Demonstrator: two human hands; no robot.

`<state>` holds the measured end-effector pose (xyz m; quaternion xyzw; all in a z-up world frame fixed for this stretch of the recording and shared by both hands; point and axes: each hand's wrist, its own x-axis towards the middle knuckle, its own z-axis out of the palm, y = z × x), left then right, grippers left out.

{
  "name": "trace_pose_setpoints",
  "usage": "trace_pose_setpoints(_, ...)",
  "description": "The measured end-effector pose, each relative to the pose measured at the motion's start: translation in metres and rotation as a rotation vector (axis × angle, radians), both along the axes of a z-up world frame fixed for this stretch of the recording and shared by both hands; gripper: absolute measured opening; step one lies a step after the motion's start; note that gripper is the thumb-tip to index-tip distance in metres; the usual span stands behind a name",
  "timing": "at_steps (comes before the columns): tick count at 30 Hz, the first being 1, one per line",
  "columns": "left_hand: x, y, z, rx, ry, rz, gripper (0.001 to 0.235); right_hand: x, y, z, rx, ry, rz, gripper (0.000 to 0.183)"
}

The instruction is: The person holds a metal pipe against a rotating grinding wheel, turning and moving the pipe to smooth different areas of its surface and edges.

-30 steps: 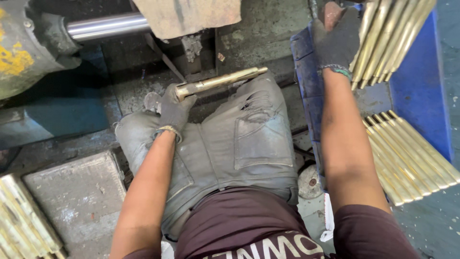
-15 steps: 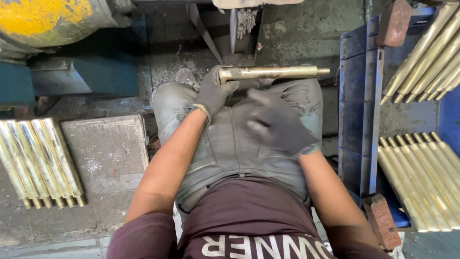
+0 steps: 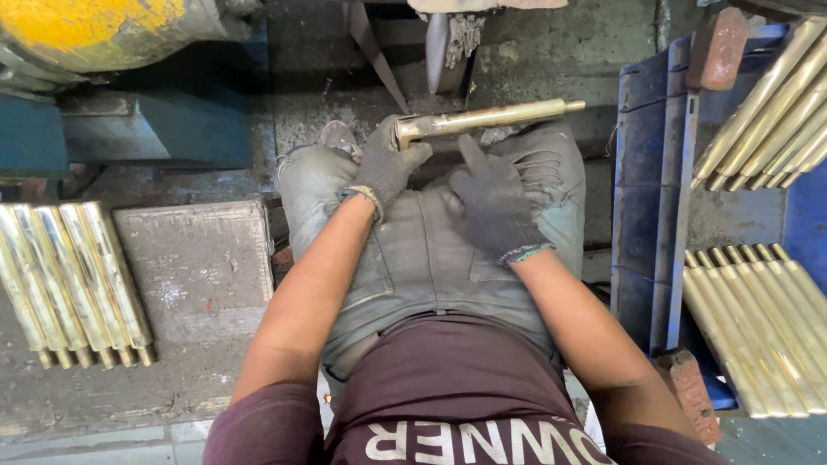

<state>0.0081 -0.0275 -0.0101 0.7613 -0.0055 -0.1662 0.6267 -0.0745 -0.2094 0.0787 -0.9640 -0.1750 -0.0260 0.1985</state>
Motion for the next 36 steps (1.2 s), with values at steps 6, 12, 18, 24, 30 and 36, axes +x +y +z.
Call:
trace_pose_setpoints(6, -0.001, -0.002, 0.016, -0.003, 0.14, 0.004, 0.032, -0.003, -0.012, 0.002, 0.387, -0.012, -0.218, 0.04)
trace_pose_setpoints(12, -0.001, -0.001, 0.004, -0.035, 0.017, -0.034, 0.037, 0.011, -0.03, 0.028, 1.215, 0.208, -0.582, 0.066)
trace_pose_setpoints(18, -0.002, -0.001, -0.003, -0.092, -0.066, -0.061, 0.04, 0.004, -0.055, 0.014, 1.137, 0.089, -0.343, 0.084)
trace_pose_setpoints(24, -0.002, 0.002, 0.002, -0.055, -0.059, -0.09, 0.045, -0.015, -0.08, -0.034, 1.444, -0.116, -0.582, 0.038)
trace_pose_setpoints(30, -0.008, 0.002, 0.036, -0.005, -0.14, -0.135, 0.046, -0.023, -0.099, -0.022, 1.971, 0.11, -0.516, 0.013)
trace_pose_setpoints(36, -0.016, -0.001, 0.076, -0.126, 0.155, -0.191, 0.044, -0.025, -0.085, 0.021, 1.845, 0.169, -0.535, 0.056)
